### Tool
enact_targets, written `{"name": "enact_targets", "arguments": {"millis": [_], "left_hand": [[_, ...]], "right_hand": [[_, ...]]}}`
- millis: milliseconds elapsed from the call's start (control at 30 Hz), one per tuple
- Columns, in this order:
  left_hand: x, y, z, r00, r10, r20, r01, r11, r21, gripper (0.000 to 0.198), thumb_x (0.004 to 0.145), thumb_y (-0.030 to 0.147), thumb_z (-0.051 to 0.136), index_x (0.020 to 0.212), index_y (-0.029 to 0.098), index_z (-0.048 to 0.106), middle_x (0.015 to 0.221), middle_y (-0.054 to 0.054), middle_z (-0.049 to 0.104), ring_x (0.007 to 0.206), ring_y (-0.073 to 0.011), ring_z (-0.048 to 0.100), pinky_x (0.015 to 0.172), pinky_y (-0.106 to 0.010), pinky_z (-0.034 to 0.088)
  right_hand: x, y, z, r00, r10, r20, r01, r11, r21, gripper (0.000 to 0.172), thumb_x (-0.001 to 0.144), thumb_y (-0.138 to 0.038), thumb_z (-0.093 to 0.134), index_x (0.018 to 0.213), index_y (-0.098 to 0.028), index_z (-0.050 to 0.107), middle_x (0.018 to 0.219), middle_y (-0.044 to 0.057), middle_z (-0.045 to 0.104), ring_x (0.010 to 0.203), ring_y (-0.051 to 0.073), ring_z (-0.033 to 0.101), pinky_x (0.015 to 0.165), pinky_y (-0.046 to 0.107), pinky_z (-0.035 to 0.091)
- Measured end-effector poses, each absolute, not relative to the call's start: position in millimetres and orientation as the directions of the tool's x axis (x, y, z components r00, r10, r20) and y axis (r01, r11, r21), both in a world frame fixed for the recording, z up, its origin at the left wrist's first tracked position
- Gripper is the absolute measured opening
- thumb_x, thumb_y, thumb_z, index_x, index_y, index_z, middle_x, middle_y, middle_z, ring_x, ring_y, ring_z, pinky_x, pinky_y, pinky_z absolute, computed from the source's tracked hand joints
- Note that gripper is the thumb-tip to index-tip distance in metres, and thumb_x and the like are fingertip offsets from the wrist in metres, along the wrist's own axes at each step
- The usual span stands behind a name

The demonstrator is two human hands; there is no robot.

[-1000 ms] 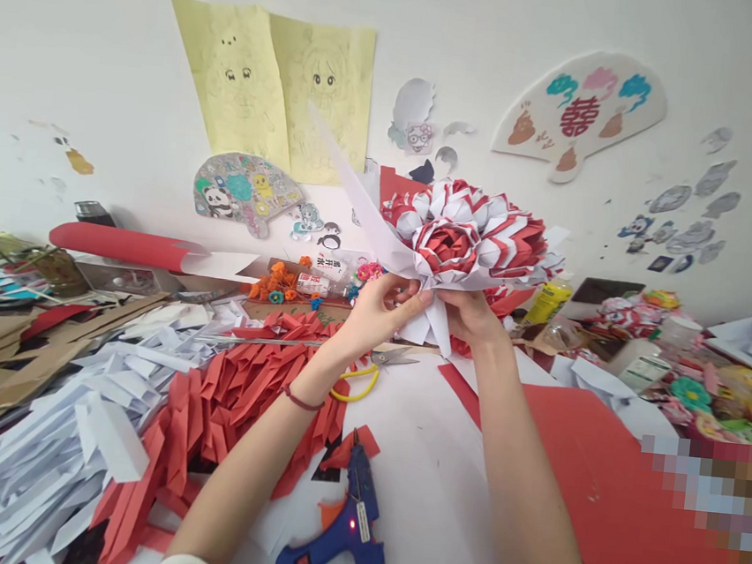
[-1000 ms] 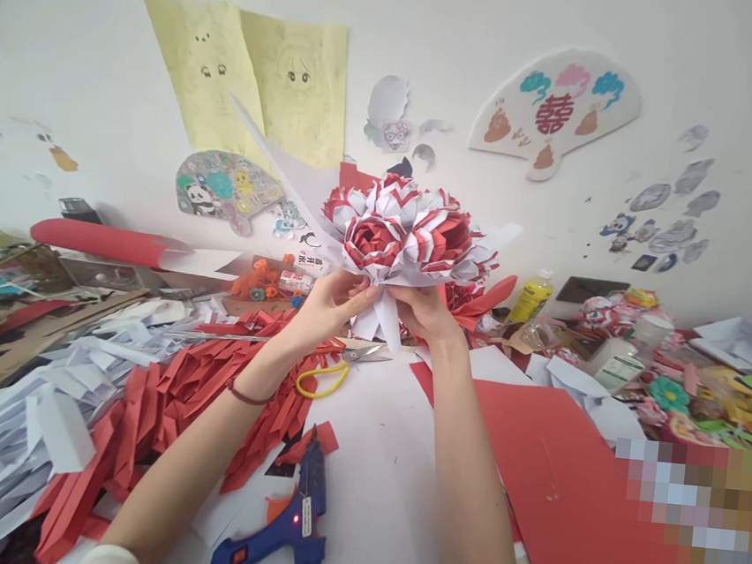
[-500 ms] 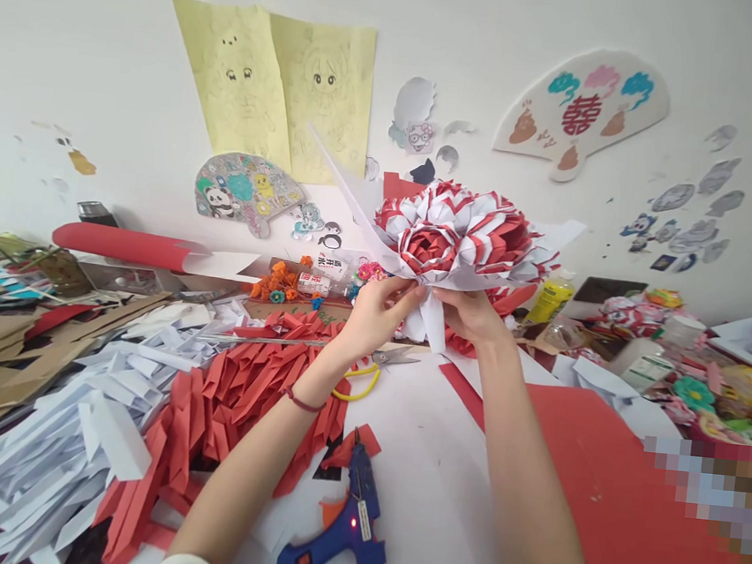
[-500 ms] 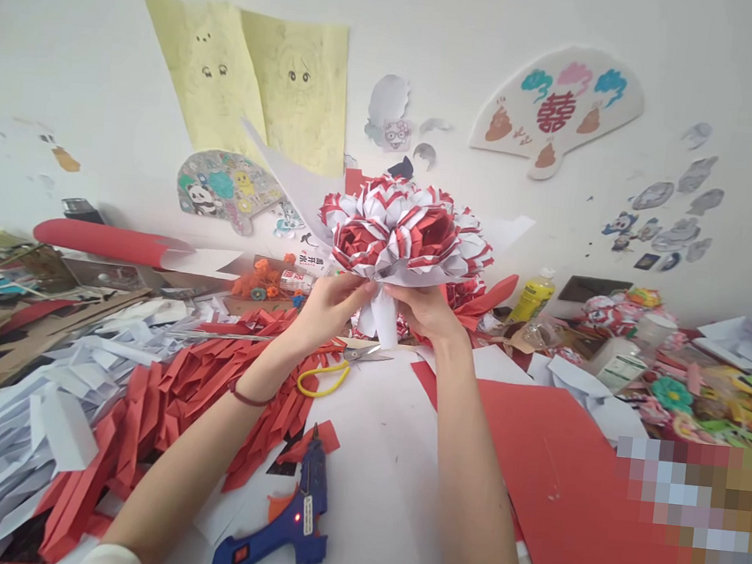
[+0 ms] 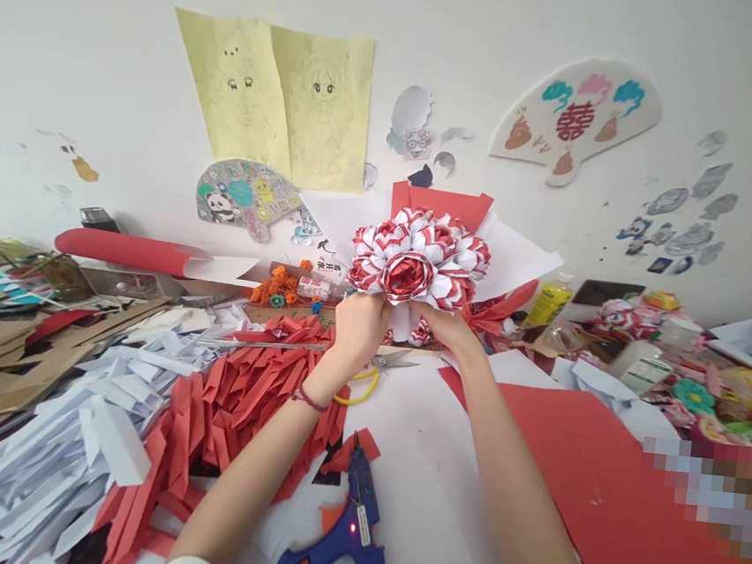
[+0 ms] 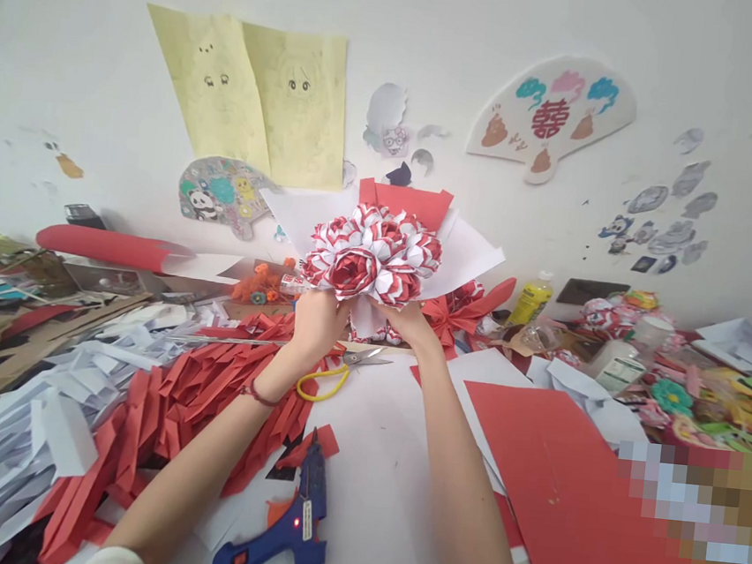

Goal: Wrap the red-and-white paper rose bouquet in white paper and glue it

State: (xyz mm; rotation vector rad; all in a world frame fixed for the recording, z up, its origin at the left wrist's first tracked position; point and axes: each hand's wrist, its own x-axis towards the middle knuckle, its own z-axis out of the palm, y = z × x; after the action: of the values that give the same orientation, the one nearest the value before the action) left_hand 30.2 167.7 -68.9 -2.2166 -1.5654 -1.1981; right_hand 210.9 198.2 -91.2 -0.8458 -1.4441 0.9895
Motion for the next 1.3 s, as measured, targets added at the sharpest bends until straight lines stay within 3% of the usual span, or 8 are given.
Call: {"name": "enact_targets", "arguments": {"millis": [133,300,433,567,800,1033,1133,1300], "left_hand": [[29,171,-74,0.136,0.686,0.714,0.853,-0.448,0.268,0.023,0.093,0.026,0.053,0.086,0.018,0.073,0.075,-0.011,0.07,0.067,-0.0231,0.063,0.059,-0.03,0.029],[34,168,-76,0.147,0.575,0.805,0.792,-0.556,0.252,0.034,0.102,0.031,0.041,0.092,0.018,0.071,0.087,-0.01,0.072,0.077,-0.0199,0.064,0.063,-0.028,0.031],[32,166,-74,0.115,0.54,0.834,0.749,-0.598,0.284,0.034,0.102,0.032,0.043,0.09,0.019,0.072,0.087,-0.008,0.072,0.078,-0.0179,0.062,0.067,-0.027,0.033],[29,166,-73,0.127,0.527,0.84,0.72,-0.632,0.287,0.033,0.101,0.031,0.046,0.088,0.019,0.073,0.084,-0.007,0.072,0.077,-0.0172,0.062,0.068,-0.027,0.035],[29,179,-84,0.136,0.49,0.861,0.734,-0.633,0.245,0.03,0.099,0.028,0.048,0.089,0.019,0.075,0.081,-0.006,0.072,0.073,-0.0155,0.063,0.064,-0.026,0.036],[25,192,-98,0.221,0.491,0.843,0.822,-0.559,0.11,0.033,0.098,0.025,0.049,0.077,0.016,0.073,0.066,-0.006,0.066,0.059,-0.0145,0.057,0.057,-0.026,0.032],[25,194,-101,0.255,0.495,0.83,0.832,-0.55,0.072,0.031,0.097,0.021,0.049,0.077,0.016,0.072,0.066,-0.007,0.066,0.059,-0.0156,0.058,0.057,-0.026,0.032],[29,192,-105,0.287,0.524,0.802,0.862,-0.506,0.023,0.029,0.097,0.017,0.047,0.083,0.014,0.071,0.07,-0.009,0.068,0.063,-0.0188,0.06,0.058,-0.028,0.033]], "right_hand": [[200,195,-87,0.032,0.916,0.4,0.08,0.397,-0.914,0.04,0.066,-0.027,0.082,0.104,-0.033,0.072,0.107,0.002,0.074,0.13,0.029,0.052,0.118,0.05,0.029],[193,203,-89,-0.128,0.897,0.423,-0.073,0.417,-0.906,0.041,0.076,-0.039,0.075,0.115,-0.031,0.069,0.112,0.001,0.074,0.119,0.025,0.06,0.112,0.044,0.04],[187,208,-91,-0.215,0.879,0.427,-0.237,0.377,-0.895,0.045,0.077,-0.042,0.075,0.119,-0.032,0.066,0.124,-0.002,0.069,0.117,0.021,0.061,0.108,0.038,0.045],[184,205,-86,-0.258,0.886,0.386,-0.276,0.316,-0.908,0.048,0.074,-0.043,0.077,0.118,-0.029,0.067,0.123,0.001,0.07,0.114,0.022,0.063,0.101,0.035,0.049],[197,202,-88,-0.197,0.897,0.397,0.013,0.407,-0.913,0.044,0.077,-0.052,0.071,0.111,-0.024,0.071,0.108,0.004,0.074,0.116,0.028,0.061,0.102,0.042,0.047],[203,205,-99,-0.117,0.96,0.254,0.397,0.28,-0.874,0.034,0.085,-0.05,0.061,0.1,-0.023,0.073,0.105,0.006,0.075,0.109,0.033,0.063,0.1,0.049,0.045],[195,209,-100,-0.159,0.919,0.36,0.422,0.393,-0.817,0.032,0.088,-0.045,0.055,0.1,-0.021,0.072,0.103,0.008,0.075,0.109,0.032,0.063,0.1,0.046,0.046],[180,207,-97,-0.183,0.82,0.542,0.384,0.567,-0.729,0.039,0.091,-0.039,0.043,0.119,-0.021,0.064,0.126,0.01,0.067,0.121,0.028,0.056,0.108,0.046,0.039]]}}
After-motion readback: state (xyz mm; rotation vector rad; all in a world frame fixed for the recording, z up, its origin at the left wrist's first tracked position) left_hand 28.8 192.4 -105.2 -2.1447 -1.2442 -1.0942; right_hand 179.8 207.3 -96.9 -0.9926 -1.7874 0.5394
